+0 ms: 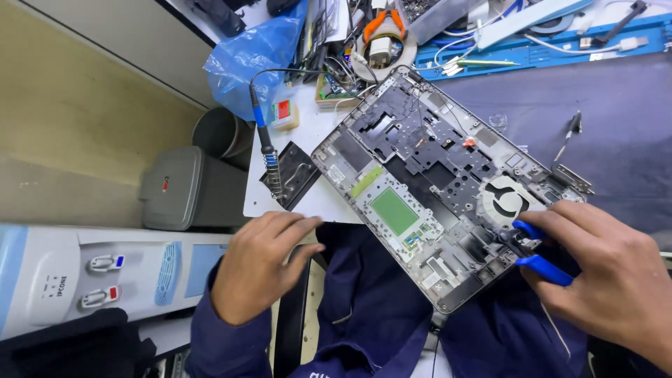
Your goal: The person uses blue-handled pliers to carefully remove a small component from the internal chassis of a disassembled laptop. The hands manipulate the tool to grip and extract the part from the motherboard area while the laptop remains open on the workbench.
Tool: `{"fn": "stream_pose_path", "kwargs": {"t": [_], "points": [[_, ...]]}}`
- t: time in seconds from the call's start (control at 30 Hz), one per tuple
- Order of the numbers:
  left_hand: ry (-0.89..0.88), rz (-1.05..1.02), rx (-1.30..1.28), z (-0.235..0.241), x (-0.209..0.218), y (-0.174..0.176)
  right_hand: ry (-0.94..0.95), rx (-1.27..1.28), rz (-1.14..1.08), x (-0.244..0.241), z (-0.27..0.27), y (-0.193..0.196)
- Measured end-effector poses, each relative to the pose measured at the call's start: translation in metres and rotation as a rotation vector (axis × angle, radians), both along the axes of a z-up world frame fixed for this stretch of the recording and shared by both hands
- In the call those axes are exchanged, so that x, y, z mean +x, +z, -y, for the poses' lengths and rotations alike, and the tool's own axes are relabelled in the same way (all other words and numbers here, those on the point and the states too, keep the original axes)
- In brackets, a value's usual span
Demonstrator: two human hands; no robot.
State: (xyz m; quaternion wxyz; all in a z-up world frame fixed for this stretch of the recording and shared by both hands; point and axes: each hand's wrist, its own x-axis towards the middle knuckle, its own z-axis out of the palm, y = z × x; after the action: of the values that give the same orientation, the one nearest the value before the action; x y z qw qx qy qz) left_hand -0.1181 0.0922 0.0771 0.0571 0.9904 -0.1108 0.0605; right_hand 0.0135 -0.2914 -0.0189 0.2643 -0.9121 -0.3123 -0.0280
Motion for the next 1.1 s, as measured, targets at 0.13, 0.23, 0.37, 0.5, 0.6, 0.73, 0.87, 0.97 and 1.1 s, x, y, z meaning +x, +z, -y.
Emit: {"fn": "stream_pose_path", "kwargs": {"t": [0.13,0.23,0.37,0.5,0.6,0.73,0.87,0.97,1.1], "points": [[-0.245,0.132,-0.227,0.052,0.053,-0.025,-0.01,0.066,0.014,0.005,-0.007,0.005],[-0.344,0.177,-0.173,0.079,0.112,-0.065,-0.057,0.204,0.025,0.01,-0.013,0.01],[-0.237,0.177,0.045,0.098,0.18,-0.111,-0.108,0.245,-0.008,0.014,-0.015,0.006],[-0.17,0.052,0.035,0.102,0.206,-0.13,-0.043,0.282,-0.005,0.015,-0.012,-0.002],[-0.153,0.08,0.027,0.101,0.206,-0.135,-0.047,0.27,-0.013,0.016,-0.011,-0.008],[-0.159,0.128,0.024,0.101,0.205,-0.135,-0.014,0.265,0.029,0.016,-0.013,-0.009],[-0.254,0.137,-0.315,0.101,0.189,-0.109,-0.034,0.241,0.058,0.017,-0.015,-0.011],[-0.352,0.058,-0.744,0.099,0.167,-0.088,-0.051,0.204,0.068,0.02,-0.02,-0.009],[-0.301,-0.11,-1.146,0.098,0.135,-0.077,0.01,0.108,0.132,0.024,-0.029,-0.013]]}}
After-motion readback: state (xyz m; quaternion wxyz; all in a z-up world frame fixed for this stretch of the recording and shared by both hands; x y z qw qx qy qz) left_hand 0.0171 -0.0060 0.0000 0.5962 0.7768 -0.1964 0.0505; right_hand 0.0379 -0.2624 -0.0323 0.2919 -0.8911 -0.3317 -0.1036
